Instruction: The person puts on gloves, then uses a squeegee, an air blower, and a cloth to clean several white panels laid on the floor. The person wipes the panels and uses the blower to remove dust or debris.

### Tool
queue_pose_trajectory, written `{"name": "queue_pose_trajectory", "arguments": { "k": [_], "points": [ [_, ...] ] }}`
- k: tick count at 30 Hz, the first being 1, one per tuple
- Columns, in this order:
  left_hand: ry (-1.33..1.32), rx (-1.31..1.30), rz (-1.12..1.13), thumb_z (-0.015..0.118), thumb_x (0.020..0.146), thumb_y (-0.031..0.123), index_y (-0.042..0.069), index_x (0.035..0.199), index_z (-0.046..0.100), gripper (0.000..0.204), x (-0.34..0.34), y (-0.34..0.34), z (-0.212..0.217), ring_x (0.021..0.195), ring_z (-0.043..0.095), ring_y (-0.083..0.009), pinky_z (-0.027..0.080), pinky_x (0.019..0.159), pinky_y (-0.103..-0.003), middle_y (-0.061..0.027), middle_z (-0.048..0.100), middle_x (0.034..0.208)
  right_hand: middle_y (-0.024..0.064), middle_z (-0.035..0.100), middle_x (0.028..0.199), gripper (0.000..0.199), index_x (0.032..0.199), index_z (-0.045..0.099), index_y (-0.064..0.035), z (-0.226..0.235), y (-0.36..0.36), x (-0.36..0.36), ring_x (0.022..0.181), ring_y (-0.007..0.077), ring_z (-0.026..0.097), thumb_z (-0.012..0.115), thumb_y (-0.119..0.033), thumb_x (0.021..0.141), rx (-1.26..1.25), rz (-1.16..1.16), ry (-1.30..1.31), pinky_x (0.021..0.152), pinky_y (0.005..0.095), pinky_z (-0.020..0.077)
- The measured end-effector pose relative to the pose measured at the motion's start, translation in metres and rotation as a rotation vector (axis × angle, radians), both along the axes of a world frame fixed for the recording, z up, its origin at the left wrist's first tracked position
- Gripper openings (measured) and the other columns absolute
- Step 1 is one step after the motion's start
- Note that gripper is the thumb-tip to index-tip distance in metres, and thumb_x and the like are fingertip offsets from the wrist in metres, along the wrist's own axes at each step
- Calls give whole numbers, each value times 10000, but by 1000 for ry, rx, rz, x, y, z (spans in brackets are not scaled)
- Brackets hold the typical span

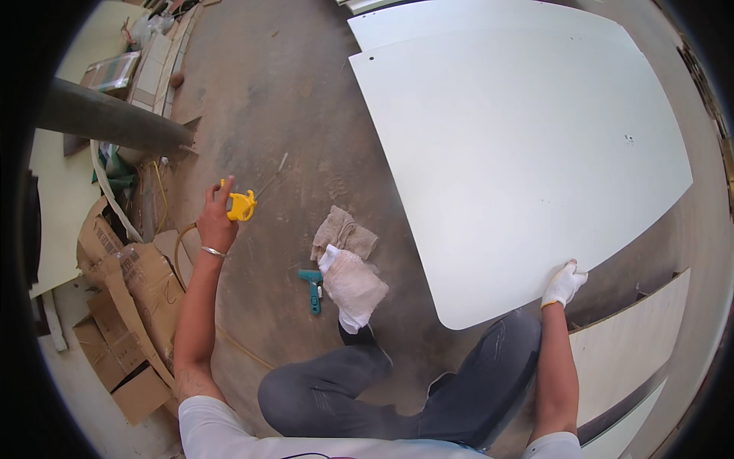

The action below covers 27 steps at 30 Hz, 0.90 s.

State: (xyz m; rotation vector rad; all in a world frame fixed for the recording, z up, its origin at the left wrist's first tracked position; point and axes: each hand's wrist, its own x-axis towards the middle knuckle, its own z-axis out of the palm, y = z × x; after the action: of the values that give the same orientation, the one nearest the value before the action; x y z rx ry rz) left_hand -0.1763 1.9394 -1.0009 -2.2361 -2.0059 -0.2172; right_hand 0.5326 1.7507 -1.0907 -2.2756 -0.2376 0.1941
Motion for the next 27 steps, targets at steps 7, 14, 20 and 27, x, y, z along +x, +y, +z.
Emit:
{"name": "queue_pose_trajectory", "arguments": {
  "k": [7, 14, 20, 27],
  "points": [
    [146, -442, -94, 725, 821, 155, 113, 1198, 675, 382, 160, -31, 85, 1009, 713, -345, 580, 836, -461, -111, 640, 1350, 353, 338, 1580, 798, 1549, 180, 145, 7, -4, -3, 1453, 436, 400, 533, -346, 1028, 52, 22, 58, 1193, 422, 335],
    [278, -415, 105, 668, 901, 232, 101, 1065, 767, 232, 242, -11, 109, 1035, 737, -342, 591, 886, -451, -153, 756, 1095, 354, 290, 1604, 833, 1562, 142, 142, 8, -8, 2, 1484, 421, 361, 547, -343, 1020, 68, 60, 156, 1219, 418, 312],
    [229, -310, 102, 644, 904, 221, 91, 1019, 796, 230, 302, -17, 129, 1001, 746, -343, 596, 859, -449, -161, 766, 1074, 321, 320, 1602, 824, 1590, 137, 73, 22, -15, 5, 1438, 424, 429, 551, -343, 1012, -57, 118, 229, 1174, 459, 376],
    [233, -481, -289, 605, 873, 199, 61, 956, 789, 244, 441, -99, 109, 905, 747, -364, 598, 826, -458, -182, 760, 983, 254, 392, 1567, 870, 1617, 96, -13, 31, -11, 2, 1336, 425, 537, 586, -383, 999, -133, 98, 301, 1077, 511, 468]
  ]
}}
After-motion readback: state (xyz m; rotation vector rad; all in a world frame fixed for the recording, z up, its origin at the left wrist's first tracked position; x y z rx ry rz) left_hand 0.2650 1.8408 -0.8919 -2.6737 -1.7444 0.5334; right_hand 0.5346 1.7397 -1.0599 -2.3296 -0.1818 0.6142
